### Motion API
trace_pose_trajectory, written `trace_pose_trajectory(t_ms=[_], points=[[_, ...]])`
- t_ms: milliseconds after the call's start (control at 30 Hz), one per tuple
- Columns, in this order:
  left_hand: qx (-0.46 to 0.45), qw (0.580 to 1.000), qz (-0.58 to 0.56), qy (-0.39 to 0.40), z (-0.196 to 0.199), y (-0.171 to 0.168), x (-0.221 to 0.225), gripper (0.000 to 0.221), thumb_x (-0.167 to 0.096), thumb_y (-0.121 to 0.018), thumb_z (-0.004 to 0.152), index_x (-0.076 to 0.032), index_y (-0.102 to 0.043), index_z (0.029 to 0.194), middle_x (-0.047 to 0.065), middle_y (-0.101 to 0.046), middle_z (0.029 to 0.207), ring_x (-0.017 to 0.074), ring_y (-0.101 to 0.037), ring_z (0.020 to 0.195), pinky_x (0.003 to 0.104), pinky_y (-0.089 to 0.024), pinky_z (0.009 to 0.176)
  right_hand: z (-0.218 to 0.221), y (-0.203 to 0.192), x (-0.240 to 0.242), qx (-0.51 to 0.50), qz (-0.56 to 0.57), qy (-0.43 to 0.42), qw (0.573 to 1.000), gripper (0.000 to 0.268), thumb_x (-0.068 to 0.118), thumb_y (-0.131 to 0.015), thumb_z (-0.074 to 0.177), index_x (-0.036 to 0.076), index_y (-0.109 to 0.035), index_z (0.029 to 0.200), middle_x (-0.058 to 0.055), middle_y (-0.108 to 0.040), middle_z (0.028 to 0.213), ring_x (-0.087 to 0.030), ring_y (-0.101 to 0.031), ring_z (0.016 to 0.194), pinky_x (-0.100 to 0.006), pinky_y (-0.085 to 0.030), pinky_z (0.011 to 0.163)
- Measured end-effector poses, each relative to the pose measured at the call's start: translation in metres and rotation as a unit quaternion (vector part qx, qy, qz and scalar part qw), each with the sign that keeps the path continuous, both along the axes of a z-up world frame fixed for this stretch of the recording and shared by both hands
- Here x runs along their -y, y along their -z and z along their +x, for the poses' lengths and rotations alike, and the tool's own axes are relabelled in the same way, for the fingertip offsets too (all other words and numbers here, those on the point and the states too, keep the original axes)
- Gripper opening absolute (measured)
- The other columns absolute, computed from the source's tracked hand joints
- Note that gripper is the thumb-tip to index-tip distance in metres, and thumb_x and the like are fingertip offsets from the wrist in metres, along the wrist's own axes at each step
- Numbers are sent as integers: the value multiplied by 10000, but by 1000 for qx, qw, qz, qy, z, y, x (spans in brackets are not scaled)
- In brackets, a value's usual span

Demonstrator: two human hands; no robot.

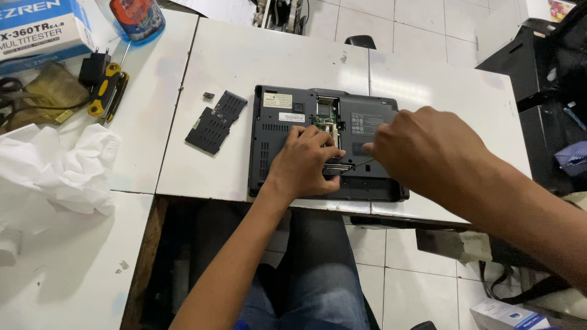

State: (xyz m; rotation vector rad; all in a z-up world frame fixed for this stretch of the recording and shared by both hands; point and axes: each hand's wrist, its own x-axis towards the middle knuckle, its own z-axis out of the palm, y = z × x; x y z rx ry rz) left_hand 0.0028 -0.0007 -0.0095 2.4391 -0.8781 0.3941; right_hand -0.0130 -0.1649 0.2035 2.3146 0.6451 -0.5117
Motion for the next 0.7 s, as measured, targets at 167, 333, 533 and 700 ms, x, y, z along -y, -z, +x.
trace_pose_trajectory(t_ms=[167,333,533,700], points=[[7,1000,22,-2,0,0,0,455,-542,-840,802,-240,-843,1142,42,-708,1047,278,-621,1037,540,-454,941,7,10,-1,-42,116,-41,992,109,43,-650,1027,105,-717,1086,-73,-710,936,-214,-713,782,-373,-671,626],[40,999,15,9,1,7,0,379,-565,-845,845,-323,-849,1137,0,-668,1077,263,-613,1007,527,-442,895,7,-20,-15,-60,82,99,990,425,528,-538,1103,141,-597,1267,-105,-786,930,-249,-781,704,-378,-648,594],[31,998,51,4,2,4,0,488,-582,-875,788,-320,-841,1198,20,-686,1084,263,-623,1017,526,-469,897,16,-12,5,-74,217,30,973,106,241,-634,1029,213,-736,1022,13,-706,1047,-235,-748,868,-414,-584,790],[13,1000,15,20,0,1,-1,458,-470,-850,767,-271,-851,1180,36,-672,1029,273,-610,993,533,-451,901,4,-26,-16,-34,122,161,979,365,447,-468,1161,133,-581,1310,-178,-770,845,-344,-718,629,-441,-541,554]])
